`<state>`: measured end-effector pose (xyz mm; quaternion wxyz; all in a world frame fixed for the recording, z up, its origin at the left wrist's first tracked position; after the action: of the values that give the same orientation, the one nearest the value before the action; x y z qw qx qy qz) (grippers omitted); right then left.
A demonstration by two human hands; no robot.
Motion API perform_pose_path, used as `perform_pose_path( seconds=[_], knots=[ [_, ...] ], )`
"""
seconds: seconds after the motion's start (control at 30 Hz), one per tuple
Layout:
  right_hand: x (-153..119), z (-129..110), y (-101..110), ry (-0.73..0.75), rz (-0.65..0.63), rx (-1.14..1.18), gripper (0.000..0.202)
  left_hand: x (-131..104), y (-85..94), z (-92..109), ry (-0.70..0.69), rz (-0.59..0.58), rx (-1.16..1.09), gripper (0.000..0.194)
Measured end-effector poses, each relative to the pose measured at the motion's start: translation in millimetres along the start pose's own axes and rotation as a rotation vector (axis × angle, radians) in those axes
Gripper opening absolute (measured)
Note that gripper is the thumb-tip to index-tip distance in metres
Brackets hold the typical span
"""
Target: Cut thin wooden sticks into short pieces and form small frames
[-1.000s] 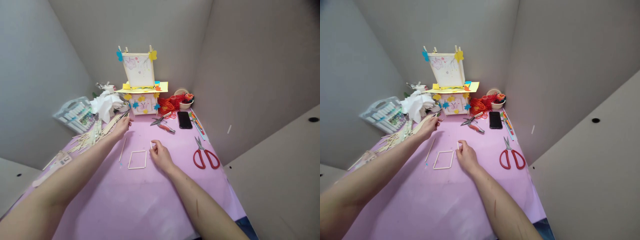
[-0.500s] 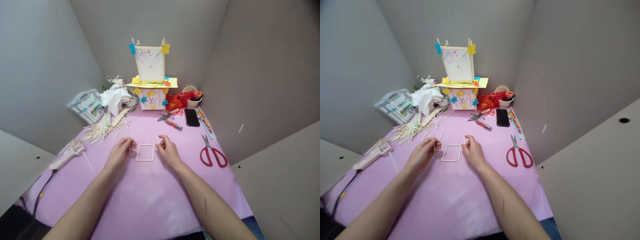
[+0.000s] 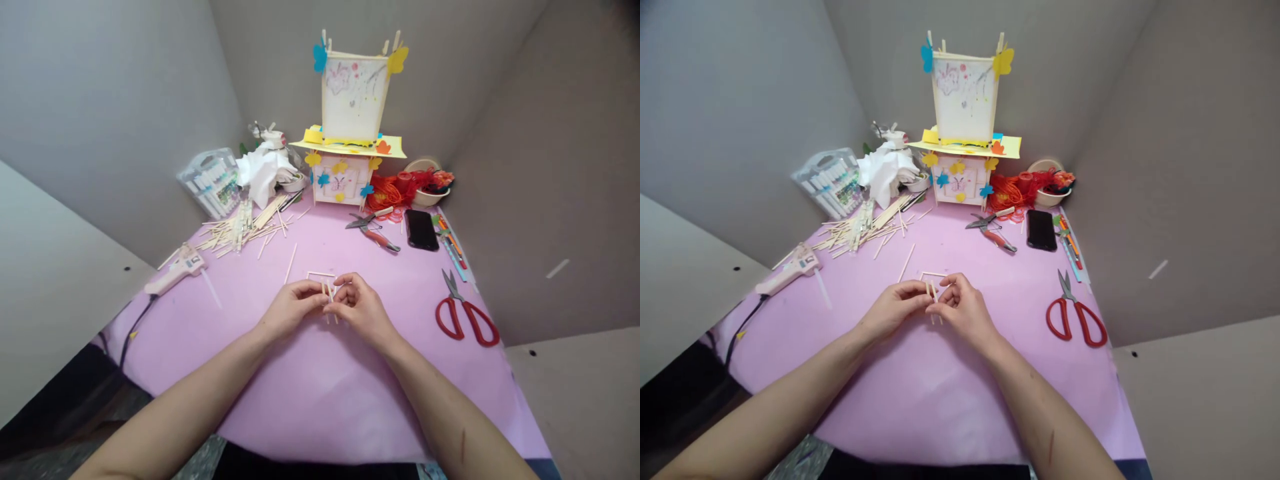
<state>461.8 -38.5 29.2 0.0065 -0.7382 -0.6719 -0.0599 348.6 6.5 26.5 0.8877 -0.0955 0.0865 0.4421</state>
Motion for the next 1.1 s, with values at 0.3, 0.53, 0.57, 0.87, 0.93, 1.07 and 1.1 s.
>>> perform_pose_path(
  seconds=[0.3,0.53,0.57,0.87,0.93,1.07,1.1],
  knots=[
    [-1,-8,4,0.091,0.004,-0.075,0.042,-11,0.9,20,-0.173,0.002,0.170,0.015],
    [2,-17,39,0.167,0.246,-0.163,0.027,-28,-31.5,15,-0.534,-0.102,0.746,0.015],
    [3,-17,42,0.170,0.260,-0.182,0.026,-28,-35.7,11,-0.549,-0.129,0.793,0.015],
    [3,-17,43,0.190,0.258,-0.237,0.023,-26,-39.1,5,-0.583,-0.152,0.817,0.013],
    [3,-17,43,0.188,0.257,-0.248,0.022,-25,-40.6,2,-0.542,-0.171,0.789,0.012],
    [4,-14,44,0.163,0.245,-0.295,0.019,-16,-25.6,4,-0.345,-0.095,0.490,0.011],
    [5,-13,43,0.153,0.232,-0.318,0.018,-13,-17.4,5,-0.273,-0.061,0.391,0.013]
  ],
)
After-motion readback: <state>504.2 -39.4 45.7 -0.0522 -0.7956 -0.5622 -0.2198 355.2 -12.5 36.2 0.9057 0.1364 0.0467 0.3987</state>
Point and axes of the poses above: each hand's wrist, its own x-axis towards the middle knuckle, its own y-axis out of the back of the hand, z = x × y, the point moved 8 cm from there along x, towards the middle knuckle, and after that the axes turned 3 degrees about y, right-handed, at the moved point
